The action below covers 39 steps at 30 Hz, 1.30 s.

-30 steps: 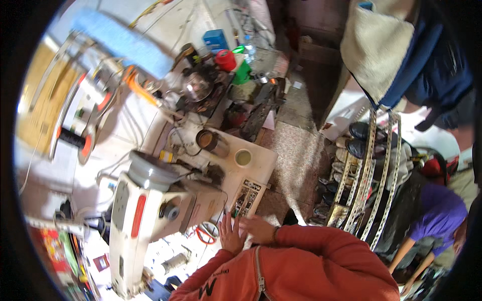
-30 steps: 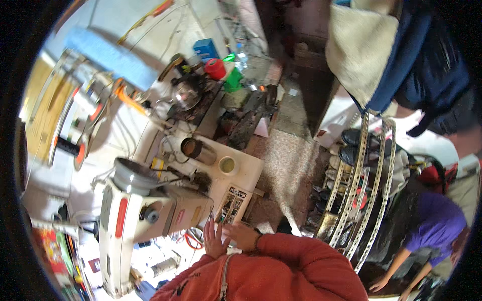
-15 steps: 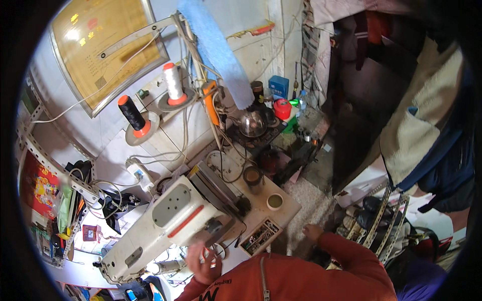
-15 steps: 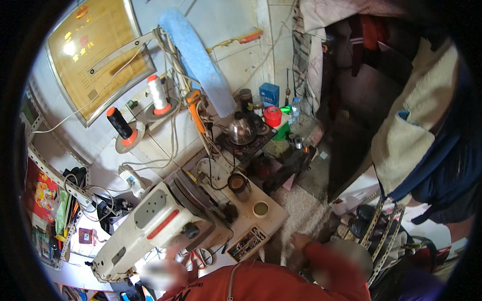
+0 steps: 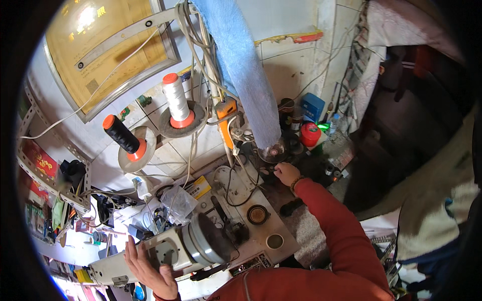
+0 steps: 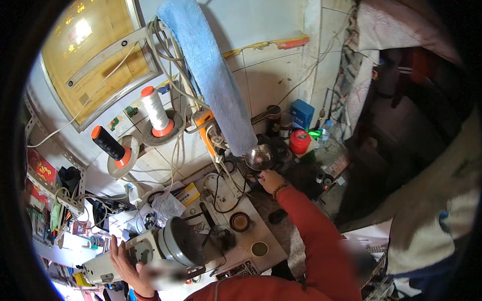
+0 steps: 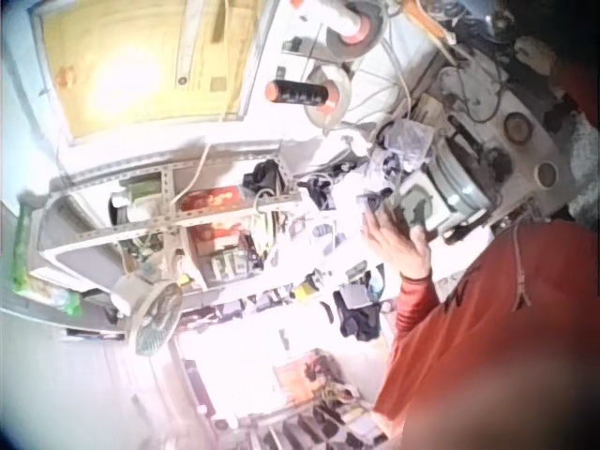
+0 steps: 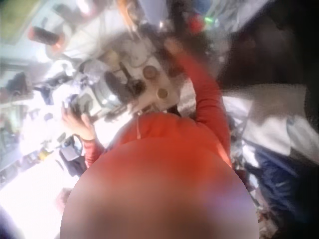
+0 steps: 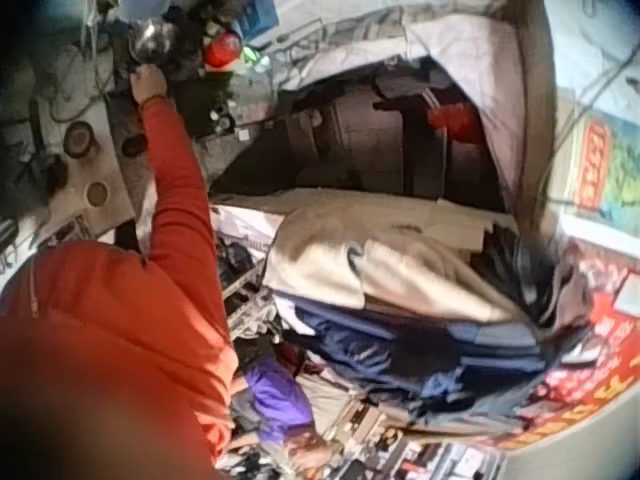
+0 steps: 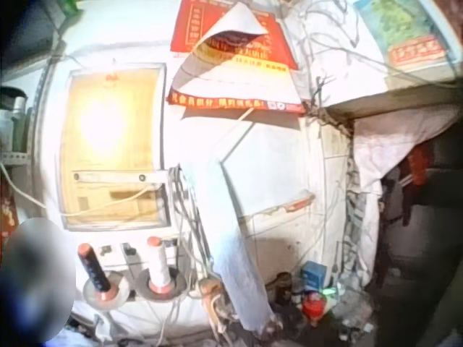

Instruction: The person sews the heel area of a black shoe using a heavy-duty sewing machine, then removes the shoe and trims excess thread with scissors. The person then hand-sews the shoe's upper edge with a needle and thread.

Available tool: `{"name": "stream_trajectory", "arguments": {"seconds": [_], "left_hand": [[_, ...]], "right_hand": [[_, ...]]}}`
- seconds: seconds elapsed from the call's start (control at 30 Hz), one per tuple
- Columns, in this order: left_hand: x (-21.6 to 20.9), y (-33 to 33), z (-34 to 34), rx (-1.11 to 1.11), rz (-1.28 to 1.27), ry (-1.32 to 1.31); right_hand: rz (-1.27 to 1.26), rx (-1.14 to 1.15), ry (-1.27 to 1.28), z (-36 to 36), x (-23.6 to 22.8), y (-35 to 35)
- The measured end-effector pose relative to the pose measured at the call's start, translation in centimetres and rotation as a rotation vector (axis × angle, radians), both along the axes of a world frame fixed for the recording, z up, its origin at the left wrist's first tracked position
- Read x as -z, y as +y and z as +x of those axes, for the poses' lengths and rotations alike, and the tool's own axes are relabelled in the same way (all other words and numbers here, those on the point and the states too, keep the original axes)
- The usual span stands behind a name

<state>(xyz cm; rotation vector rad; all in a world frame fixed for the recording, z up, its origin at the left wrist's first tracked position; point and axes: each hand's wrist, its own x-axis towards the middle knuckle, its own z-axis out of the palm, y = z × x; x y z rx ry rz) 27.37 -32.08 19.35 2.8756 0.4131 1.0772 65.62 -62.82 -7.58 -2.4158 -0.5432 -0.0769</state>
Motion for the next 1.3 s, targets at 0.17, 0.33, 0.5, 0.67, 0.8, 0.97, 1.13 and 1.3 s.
{"name": "stream_trajectory", "arguments": {"seconds": [0.17, 0.33, 0.5, 0.67, 0.8, 0.97, 1.13, 1.3], "left_hand": [[0.2, -1.2, 0.5, -0.168, -0.001, 0.022], [0.5, -1.6, 1.1, -0.203, -0.008, -0.025], [0.4, -1.8, 1.2, -0.215, -0.014, -0.012], [0.3, -2.0, 1.3, -0.232, -0.014, 0.007], [0.3, -2.0, 1.6, -0.209, -0.016, -0.009], [0.4, -1.8, 1.6, -0.208, -0.005, -0.001], [0.3, -1.6, 1.6, -0.221, -0.009, 0.011], [-0.1, -1.4, 1.5, -0.21, -0.011, 0.015]], "right_hand": [[-0.051, -0.033, -0.011, 4.4, 0.6, 1.5], [-0.061, -0.205, 0.017, 1.3, 0.8, -0.7], [-0.104, -0.276, 0.152, 2.8, 1.3, -3.1], [-0.065, -0.197, -0.018, 6.1, 0.7, -1.4], [0.03, -0.061, -0.125, 5.2, -0.8, -2.9], [0.372, 0.287, -0.486, 12.1, -0.7, -7.7], [0.636, 0.111, 0.425, 18.3, 2.5, -7.0], [0.747, 0.356, 0.434, 17.3, 2.0, -4.5]]}}
